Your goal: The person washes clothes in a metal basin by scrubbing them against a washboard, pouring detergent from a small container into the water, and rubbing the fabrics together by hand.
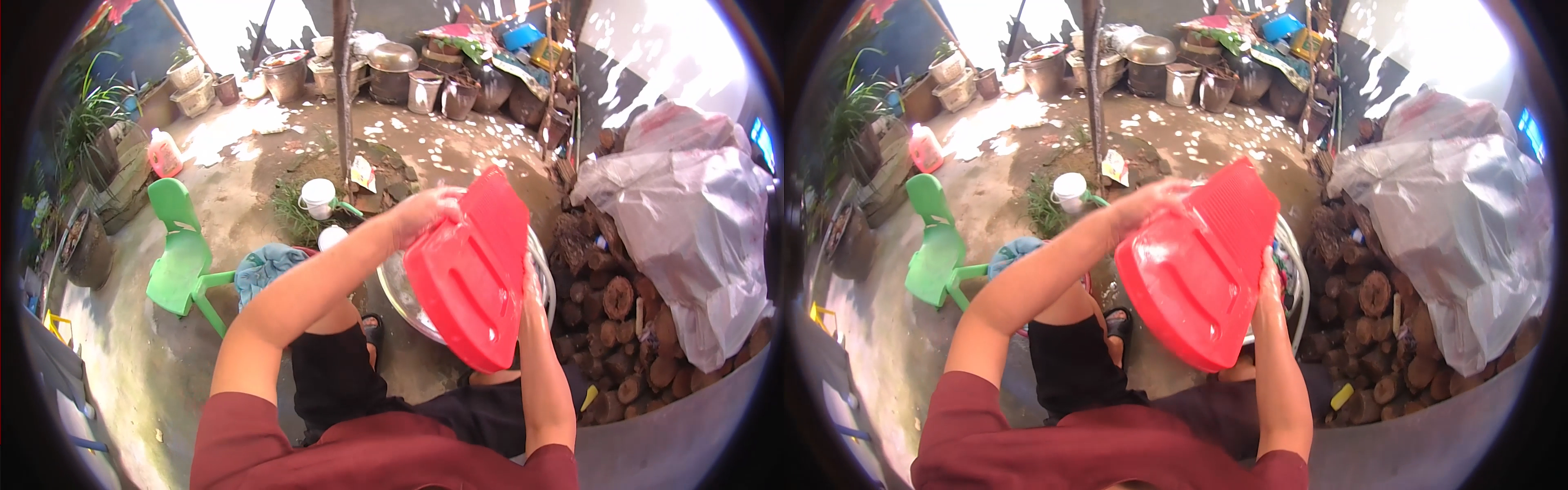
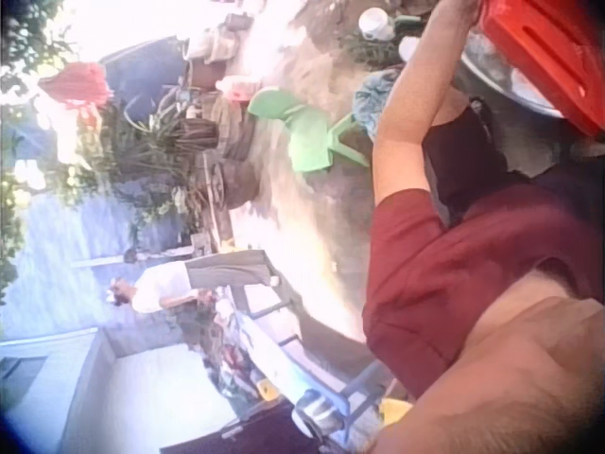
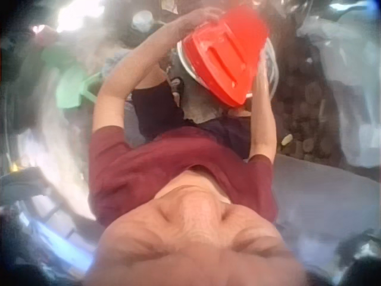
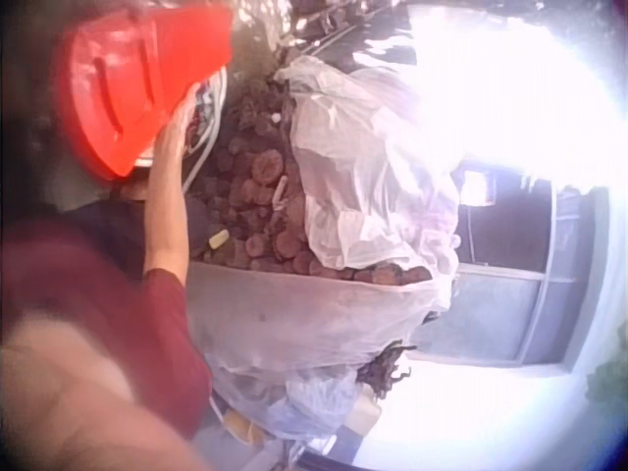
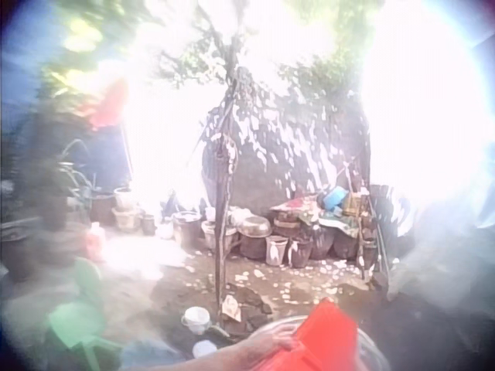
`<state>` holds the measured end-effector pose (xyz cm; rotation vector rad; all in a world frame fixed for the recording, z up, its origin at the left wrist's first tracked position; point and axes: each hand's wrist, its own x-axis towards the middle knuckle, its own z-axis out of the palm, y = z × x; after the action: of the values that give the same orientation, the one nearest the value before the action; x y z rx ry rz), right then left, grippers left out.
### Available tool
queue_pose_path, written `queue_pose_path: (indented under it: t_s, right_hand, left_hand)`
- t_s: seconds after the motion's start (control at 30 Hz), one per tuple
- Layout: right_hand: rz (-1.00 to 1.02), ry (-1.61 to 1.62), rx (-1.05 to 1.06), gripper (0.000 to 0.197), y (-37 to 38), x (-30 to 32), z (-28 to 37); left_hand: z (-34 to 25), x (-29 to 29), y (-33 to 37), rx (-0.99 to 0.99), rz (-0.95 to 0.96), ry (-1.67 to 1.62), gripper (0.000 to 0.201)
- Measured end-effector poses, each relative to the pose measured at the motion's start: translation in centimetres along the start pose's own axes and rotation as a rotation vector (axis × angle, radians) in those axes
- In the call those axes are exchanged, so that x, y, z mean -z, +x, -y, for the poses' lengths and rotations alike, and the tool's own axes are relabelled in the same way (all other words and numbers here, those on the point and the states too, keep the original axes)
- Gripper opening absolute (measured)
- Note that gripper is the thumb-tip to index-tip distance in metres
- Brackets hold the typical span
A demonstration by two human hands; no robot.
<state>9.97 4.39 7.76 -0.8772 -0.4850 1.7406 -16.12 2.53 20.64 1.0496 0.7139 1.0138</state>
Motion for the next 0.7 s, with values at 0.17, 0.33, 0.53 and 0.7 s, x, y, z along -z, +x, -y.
queue_pose_path:
  t_s: [0.17,0.33,0.53,0.7]
  right_hand:
    - [-0.133,-0.127,0.3,0.042,5.4,4.2,0.4]
    - [-0.155,-0.093,0.369,0.041,7.6,1.8,-0.7]
    - [-0.022,-0.098,0.437,0.041,7.9,-4.3,-2.4]
    - [0.165,-0.479,0.105,0.053,6.7,-7.8,-2.8]
  left_hand:
    - [3.8,4.4,-2.0,0.273,-0.021,-0.316,0.044]
    - [2.9,5.6,-3.7,0.249,-0.066,-0.608,0.04]
    - [3.4,11.6,-4.1,0.139,-0.185,-0.631,0.047]
    - [4.7,17.9,-4.4,-0.059,-0.388,-0.572,0.031]
